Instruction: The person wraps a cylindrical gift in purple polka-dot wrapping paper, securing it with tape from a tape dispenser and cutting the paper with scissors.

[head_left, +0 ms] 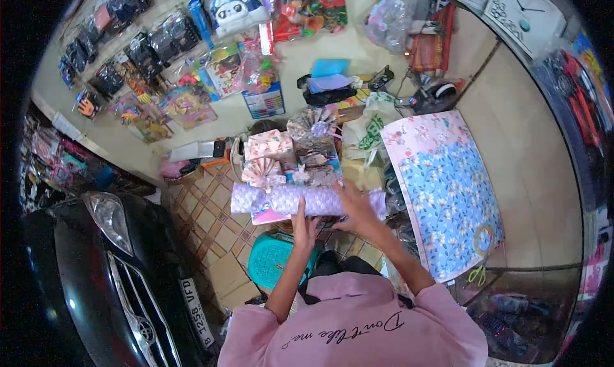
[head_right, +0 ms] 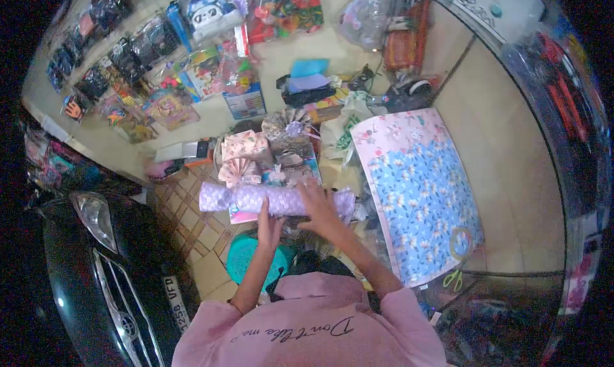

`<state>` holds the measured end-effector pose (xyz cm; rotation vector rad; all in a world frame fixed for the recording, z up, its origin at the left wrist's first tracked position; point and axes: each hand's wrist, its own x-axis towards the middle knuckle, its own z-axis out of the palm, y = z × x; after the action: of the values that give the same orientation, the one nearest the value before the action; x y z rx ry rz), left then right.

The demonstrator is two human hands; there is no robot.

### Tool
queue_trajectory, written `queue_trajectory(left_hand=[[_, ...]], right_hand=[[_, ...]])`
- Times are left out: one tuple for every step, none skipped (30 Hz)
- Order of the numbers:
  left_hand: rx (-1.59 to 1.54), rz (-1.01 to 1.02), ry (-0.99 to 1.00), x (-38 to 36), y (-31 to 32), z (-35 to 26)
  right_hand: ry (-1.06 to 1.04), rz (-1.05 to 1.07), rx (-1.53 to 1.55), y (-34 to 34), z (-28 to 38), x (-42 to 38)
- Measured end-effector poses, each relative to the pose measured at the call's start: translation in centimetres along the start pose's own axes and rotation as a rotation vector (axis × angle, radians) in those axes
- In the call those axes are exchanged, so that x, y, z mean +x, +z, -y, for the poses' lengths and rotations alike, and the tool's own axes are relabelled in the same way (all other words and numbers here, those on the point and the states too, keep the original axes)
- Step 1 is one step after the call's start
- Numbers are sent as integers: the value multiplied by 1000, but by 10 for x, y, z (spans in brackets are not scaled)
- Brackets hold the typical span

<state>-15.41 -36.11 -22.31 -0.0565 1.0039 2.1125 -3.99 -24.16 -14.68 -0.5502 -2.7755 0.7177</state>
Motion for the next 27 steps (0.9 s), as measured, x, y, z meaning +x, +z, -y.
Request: queue_trajectory(left_hand=[[30, -17, 6, -7, -7, 4], [62, -38, 9, -15, -15, 9], [6, -52, -36, -17, -28, 14], [-26, -82, -84, -23, -31, 13], [-58, -110, -130, -28, -34, 10], [-90, -138, -175, -32, -39, 9], [-74, -170, -200, -29, -53, 11], [-63, -199, -227, -31, -69, 13], [-52, -225, -256, -35, -73, 8], [-42, -252, -284, -39, -78, 6], [-30, -338, -294, -38, -94, 15], [-51, -364, -296, -40, -97, 14], [-70, -390, -300, -44, -100, 13], [-91, -416, -306, -49, -103, 14], [-130, -416, -287, -52, -108, 16], [-171, -416, -269, -53, -115, 18], [-212, -415, -251, -56, -120, 22], [-233, -404, -242, -59, -126, 28], [-253, -390, -232, -61, -132, 33], [-271, -376, -222, -64, -137, 38], [-248, -367, -202, -70, -131, 37], [-244, -329, -195, -75, -136, 42], [-240, -290, -186, -78, -143, 45], [-234, -248, -176, -81, -141, 45], [-266, -308, -150, -86, -134, 46], [-281, -292, -151, -87, -133, 47], [-295, -279, -154, -91, -136, 50]], right_hand=[[-47, 85, -49, 11, 8, 4], [-63, 100, -53, 28, 14, 3], [-80, 113, -57, 48, 18, 1], [-98, 125, -60, 65, 21, 0], [-89, 137, -71, 80, 24, -1], [-81, 148, -81, 93, 26, -1], [-72, 161, -90, 105, 27, 0], [-83, 189, -94, 118, 27, 2], [-93, 217, -100, 131, 25, 3], [-104, 245, -106, 145, 21, 2], [-153, 198, -102, 161, 17, -2], [-192, 173, -91, 165, 18, -2], [-230, 147, -79, 169, 20, -3], [-265, 123, -68, 172, 22, -6], [-241, 223, -8, 166, 26, -5], [-265, 210, -28, 170, 27, -4], [-289, 196, -47, 174, 29, -5], [-313, 181, -68, 179, 30, -8], [-299, 252, -90, 182, 31, -11], [-283, 239, -17, 182, 30, -19], [-270, 223, 55, 180, 30, -26], [-258, 207, 125, 177, 31, -33], [-212, 208, 173, 175, 33, -40], [-195, 197, 187, 169, 34, -45], [-177, 185, 204, 160, 36, -51], [-161, 172, 222, 155, 38, -55], [-167, 157, 209, 154, 39, -61]])
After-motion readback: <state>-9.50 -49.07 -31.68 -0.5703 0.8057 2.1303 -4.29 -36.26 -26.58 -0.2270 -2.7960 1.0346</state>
